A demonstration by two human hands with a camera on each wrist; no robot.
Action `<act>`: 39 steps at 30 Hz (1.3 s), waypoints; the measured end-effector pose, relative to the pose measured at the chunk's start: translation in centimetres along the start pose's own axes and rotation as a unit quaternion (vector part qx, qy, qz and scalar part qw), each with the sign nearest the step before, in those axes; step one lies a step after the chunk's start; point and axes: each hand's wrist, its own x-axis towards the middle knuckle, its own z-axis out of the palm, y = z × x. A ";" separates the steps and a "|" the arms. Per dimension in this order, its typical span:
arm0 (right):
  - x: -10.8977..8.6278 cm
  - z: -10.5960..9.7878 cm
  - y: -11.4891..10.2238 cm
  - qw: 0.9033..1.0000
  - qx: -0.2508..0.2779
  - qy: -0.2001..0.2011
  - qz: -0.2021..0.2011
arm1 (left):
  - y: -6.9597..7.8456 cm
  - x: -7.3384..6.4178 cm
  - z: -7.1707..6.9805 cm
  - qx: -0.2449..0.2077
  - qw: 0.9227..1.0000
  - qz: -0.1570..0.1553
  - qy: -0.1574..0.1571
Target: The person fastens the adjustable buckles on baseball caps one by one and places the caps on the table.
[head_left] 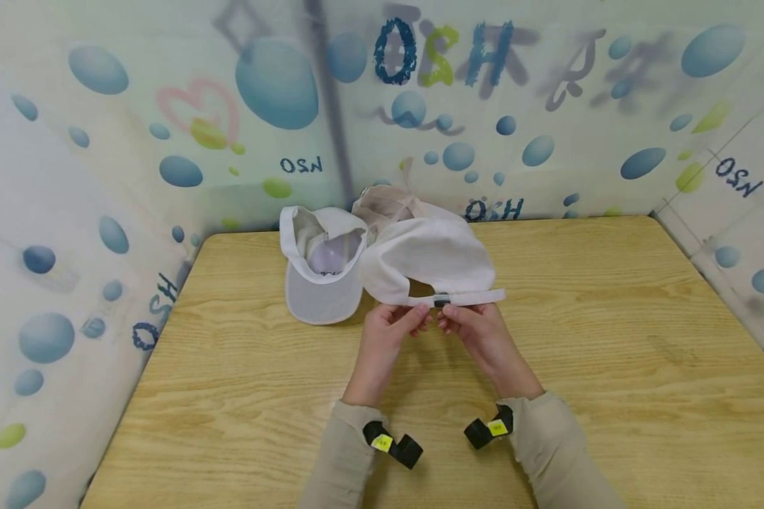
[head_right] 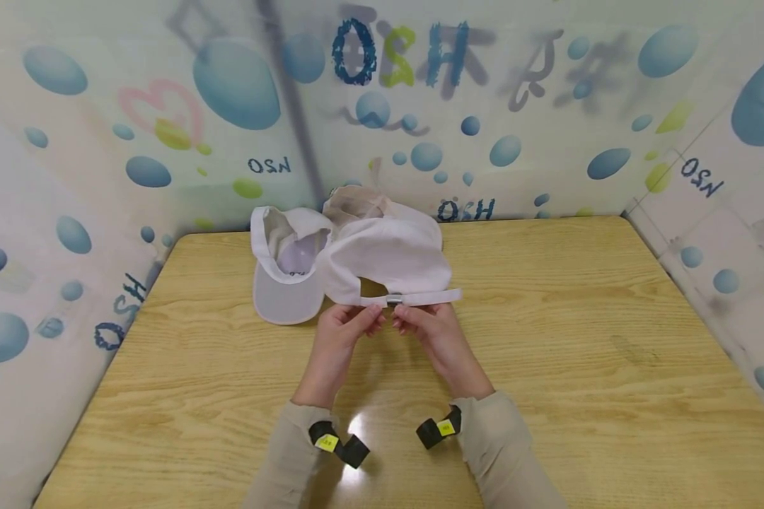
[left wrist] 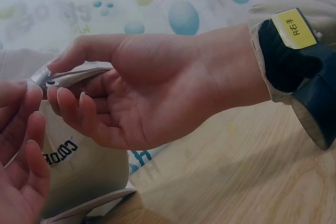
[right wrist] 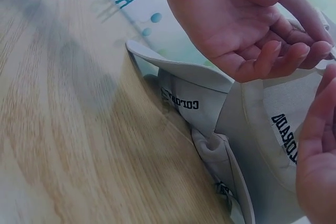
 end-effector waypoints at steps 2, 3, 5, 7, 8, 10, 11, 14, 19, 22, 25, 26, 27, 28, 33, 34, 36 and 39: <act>0.0 0.0 0.0 1.000 -0.005 0.004 -0.002 | 0.0 0.0 0.0 0.001 1.000 -0.001 -0.001; 0.0 0.0 0.0 1.000 -0.008 0.005 -0.004 | 0.0 0.0 0.0 0.002 1.000 -0.002 -0.001; 0.0 0.0 0.0 1.000 -0.016 0.009 -0.008 | -0.7 0.3 -0.2 0.000 1.000 -0.003 -0.002; 0.1 0.0 0.0 1.000 -0.021 0.012 -0.013 | -1.4 0.6 -0.4 -0.003 1.000 -0.004 -0.001; 0.1 0.0 0.0 0.999 -0.023 0.016 -0.016 | -1.7 0.7 -0.4 -0.004 1.000 -0.005 -0.001; 0.2 0.0 0.1 0.999 -0.023 0.020 -0.022 | -2.4 1.0 -0.6 -0.005 1.000 -0.004 -0.001; 0.2 0.0 0.1 0.999 -0.022 0.021 -0.024 | -2.3 1.0 -0.6 -0.004 1.000 -0.004 -0.001; 0.3 0.0 0.1 0.999 -0.018 0.028 -0.021 | -2.4 1.0 -0.6 0.001 1.000 -0.002 -0.002; 0.3 -0.1 0.0 0.999 -0.008 0.031 0.011 | -2.4 1.1 -0.6 -0.021 1.000 -0.002 0.014; 0.3 -0.2 0.0 0.999 -0.002 0.036 0.025 | -2.4 1.1 -0.6 -0.060 0.998 -0.007 0.036; 0.3 -0.4 0.0 0.999 0.004 0.035 0.029 | -2.3 1.1 -0.8 -0.136 0.989 -0.007 0.055; 0.3 -0.5 -0.1 0.999 0.010 0.033 0.030 | -2.2 1.1 -0.8 -0.163 0.985 -0.004 0.061; 0.3 -0.6 -0.1 0.999 0.019 0.031 0.030 | -2.2 1.1 -0.9 -0.188 0.980 0.002 0.064; 0.3 -0.7 -0.1 0.999 0.029 0.027 0.029 | -2.2 1.1 -1.0 -0.209 0.976 0.006 0.066; 0.3 -1.3 -0.2 0.995 0.091 0.031 0.016 | -2.0 1.2 -1.2 -0.246 0.967 0.017 0.063; 0.3 -1.4 -0.1 0.994 0.100 0.033 0.014 | -2.0 1.2 -1.3 -0.244 0.968 0.017 0.060; 0.4 -1.6 -0.1 0.992 0.119 0.042 0.011 | -2.0 1.2 -1.4 -0.244 0.968 0.018 0.055; 0.5 -1.8 -0.1 0.988 0.149 0.049 0.004 | -2.1 1.2 -1.5 -0.259 0.964 0.021 0.050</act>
